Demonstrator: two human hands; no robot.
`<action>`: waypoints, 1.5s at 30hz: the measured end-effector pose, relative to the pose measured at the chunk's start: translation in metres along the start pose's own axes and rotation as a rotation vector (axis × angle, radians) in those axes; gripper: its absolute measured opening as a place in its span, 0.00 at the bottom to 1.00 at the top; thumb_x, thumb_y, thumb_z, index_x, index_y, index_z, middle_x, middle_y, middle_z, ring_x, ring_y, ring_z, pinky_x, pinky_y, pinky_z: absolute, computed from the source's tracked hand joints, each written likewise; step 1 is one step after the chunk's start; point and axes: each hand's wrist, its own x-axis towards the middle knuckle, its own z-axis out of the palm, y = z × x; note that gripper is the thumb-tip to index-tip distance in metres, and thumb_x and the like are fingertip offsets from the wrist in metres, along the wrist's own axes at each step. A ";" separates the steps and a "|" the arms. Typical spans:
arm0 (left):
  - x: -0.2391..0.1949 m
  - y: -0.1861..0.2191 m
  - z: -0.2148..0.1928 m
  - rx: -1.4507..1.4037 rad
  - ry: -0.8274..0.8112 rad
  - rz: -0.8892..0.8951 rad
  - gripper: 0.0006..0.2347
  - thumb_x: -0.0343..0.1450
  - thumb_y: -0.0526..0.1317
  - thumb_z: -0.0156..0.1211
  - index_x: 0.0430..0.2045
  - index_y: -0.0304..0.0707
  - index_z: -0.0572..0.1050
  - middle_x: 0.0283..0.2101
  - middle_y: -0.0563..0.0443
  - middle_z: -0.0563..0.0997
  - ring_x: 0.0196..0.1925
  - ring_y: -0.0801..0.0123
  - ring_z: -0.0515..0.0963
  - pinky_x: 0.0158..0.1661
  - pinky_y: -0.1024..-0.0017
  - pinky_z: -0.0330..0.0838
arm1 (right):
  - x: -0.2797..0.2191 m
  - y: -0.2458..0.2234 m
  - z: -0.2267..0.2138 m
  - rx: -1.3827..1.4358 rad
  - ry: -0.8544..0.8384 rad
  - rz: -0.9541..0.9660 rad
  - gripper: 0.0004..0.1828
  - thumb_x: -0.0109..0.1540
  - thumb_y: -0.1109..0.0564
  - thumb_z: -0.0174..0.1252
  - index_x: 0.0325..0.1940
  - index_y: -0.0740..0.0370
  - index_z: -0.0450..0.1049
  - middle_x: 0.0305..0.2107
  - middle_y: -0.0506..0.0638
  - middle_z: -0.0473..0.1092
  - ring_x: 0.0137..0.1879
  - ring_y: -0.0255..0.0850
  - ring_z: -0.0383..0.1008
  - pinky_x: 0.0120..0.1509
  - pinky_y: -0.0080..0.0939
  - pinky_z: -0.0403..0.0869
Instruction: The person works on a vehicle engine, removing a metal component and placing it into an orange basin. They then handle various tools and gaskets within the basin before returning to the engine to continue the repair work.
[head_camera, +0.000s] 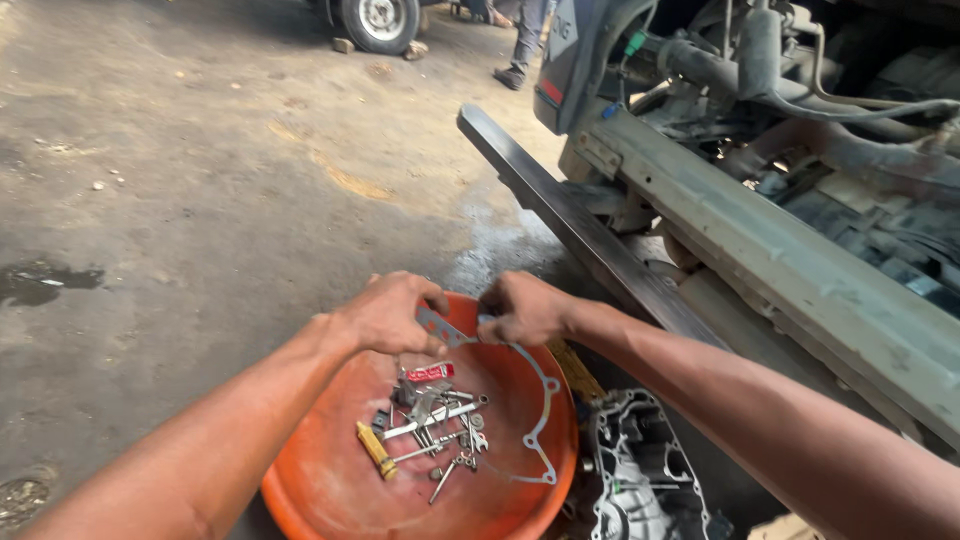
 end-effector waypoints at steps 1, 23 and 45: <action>0.000 0.008 0.005 0.017 -0.007 -0.014 0.21 0.53 0.48 0.76 0.38 0.42 0.84 0.40 0.45 0.86 0.44 0.56 0.85 0.51 0.62 0.75 | 0.000 0.000 -0.001 0.026 -0.015 0.015 0.15 0.52 0.52 0.63 0.32 0.68 0.81 0.19 0.59 0.75 0.26 0.44 0.77 0.35 0.46 0.76; 0.020 -0.012 0.012 -0.282 -0.064 -0.141 0.09 0.61 0.40 0.70 0.26 0.33 0.85 0.29 0.43 0.87 0.35 0.63 0.84 0.39 0.63 0.75 | -0.001 0.016 0.005 0.149 0.072 0.046 0.14 0.54 0.51 0.63 0.34 0.65 0.82 0.23 0.54 0.78 0.29 0.39 0.81 0.38 0.42 0.78; 0.018 -0.010 0.017 -0.228 -0.194 0.016 0.11 0.63 0.43 0.70 0.34 0.40 0.86 0.34 0.47 0.88 0.37 0.65 0.86 0.42 0.65 0.77 | -0.011 0.006 0.005 0.175 0.008 0.055 0.12 0.55 0.52 0.63 0.30 0.65 0.82 0.20 0.52 0.78 0.27 0.37 0.79 0.35 0.41 0.77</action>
